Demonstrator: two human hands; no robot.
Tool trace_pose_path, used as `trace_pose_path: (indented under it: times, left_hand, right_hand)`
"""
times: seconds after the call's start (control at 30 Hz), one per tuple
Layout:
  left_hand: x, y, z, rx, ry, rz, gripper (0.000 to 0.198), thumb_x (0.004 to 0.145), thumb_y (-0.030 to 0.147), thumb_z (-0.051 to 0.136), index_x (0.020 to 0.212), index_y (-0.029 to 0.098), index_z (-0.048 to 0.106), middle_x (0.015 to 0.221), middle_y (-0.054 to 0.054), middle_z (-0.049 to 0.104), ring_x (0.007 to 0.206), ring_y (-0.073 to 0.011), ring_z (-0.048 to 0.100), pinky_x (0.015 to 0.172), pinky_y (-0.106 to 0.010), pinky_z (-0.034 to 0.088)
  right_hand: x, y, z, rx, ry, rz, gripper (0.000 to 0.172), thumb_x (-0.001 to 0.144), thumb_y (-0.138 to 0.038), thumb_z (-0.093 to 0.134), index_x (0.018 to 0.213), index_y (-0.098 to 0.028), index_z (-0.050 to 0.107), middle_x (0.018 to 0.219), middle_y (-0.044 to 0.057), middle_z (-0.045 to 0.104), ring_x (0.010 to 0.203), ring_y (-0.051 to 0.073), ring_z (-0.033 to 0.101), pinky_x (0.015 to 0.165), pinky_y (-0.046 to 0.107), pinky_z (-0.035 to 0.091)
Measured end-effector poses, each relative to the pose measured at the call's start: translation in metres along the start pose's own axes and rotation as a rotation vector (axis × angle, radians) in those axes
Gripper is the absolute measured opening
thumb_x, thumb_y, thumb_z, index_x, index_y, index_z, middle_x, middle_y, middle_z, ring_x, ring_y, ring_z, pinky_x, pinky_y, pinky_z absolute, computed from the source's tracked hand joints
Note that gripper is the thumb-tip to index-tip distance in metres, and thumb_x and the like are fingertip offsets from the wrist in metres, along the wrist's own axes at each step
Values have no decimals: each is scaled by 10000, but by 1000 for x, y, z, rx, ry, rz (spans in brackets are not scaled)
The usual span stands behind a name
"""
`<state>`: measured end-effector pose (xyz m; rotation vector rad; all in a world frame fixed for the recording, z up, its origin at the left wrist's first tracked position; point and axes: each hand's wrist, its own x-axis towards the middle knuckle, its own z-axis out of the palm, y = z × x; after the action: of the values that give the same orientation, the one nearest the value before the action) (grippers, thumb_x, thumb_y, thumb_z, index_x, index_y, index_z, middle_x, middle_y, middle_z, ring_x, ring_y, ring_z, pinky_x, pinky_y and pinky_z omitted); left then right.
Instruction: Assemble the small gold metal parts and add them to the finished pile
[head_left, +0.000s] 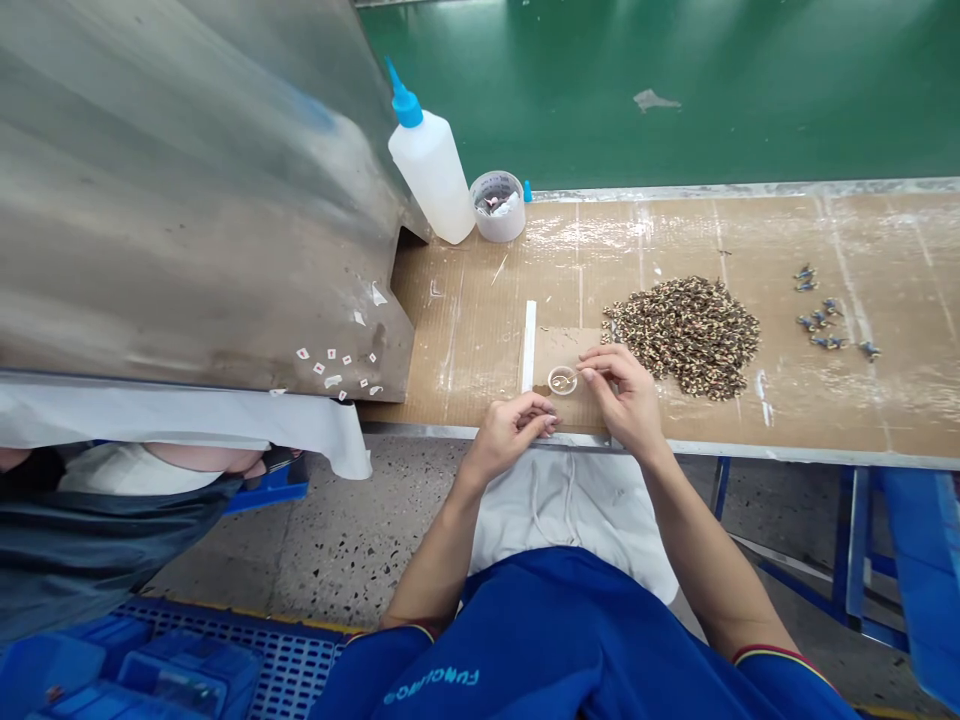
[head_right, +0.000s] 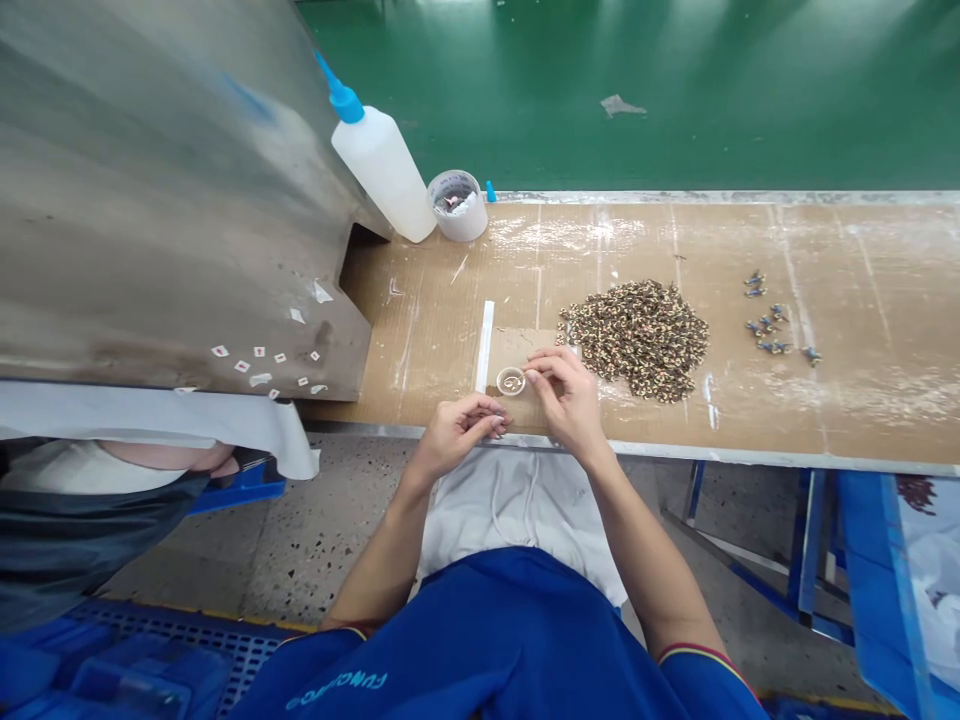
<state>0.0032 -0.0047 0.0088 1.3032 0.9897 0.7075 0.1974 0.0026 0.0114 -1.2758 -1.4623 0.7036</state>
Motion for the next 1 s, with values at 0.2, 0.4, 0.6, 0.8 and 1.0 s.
trace_pose_path:
  times: [0.2, 0.4, 0.6, 0.8, 1.0]
  left_hand:
    - [1, 2, 0, 17, -10, -11, 222, 889, 376, 666, 914, 156, 673, 844, -77, 773, 705, -162, 743, 675, -252, 626]
    - [3, 2, 1, 49, -17, 30, 225, 888, 372, 656, 901, 148, 672, 805, -50, 737, 661, -133, 712, 636, -221, 605]
    - [3, 1, 1, 59, -24, 41, 214, 892, 357, 642, 904, 145, 665, 802, -42, 719, 660, -122, 702, 628, -209, 593]
    - [3, 1, 0, 69, -31, 54, 202, 896, 346, 635, 904, 145, 657, 791, -35, 706, 660, -124, 702, 623, -208, 589]
    - [2, 0, 0, 88, -40, 56, 186, 906, 321, 623, 921, 140, 661, 815, -45, 723, 667, -123, 702, 629, -208, 585]
  right_hand:
    - [-21, -11, -2, 76, 75, 70, 174, 974, -370, 591, 909, -243, 692, 829, 42, 736, 749, 196, 691, 670, 324, 547]
    - [-26, -20, 1, -53, -2, -20, 197, 992, -325, 549, 876, -233, 680, 813, 41, 751, 753, 189, 707, 684, 309, 557]
    - [-25, -21, 2, -89, -38, -90, 147, 978, -226, 553, 886, -232, 668, 822, 29, 753, 760, 181, 711, 687, 293, 544]
    - [-25, -20, 2, -114, -83, -89, 143, 977, -223, 550, 894, -229, 666, 828, 33, 750, 747, 181, 706, 670, 290, 533]
    - [-22, -22, 1, -136, -117, -130, 160, 983, -219, 527, 895, -231, 659, 827, 37, 747, 759, 182, 708, 686, 295, 542]
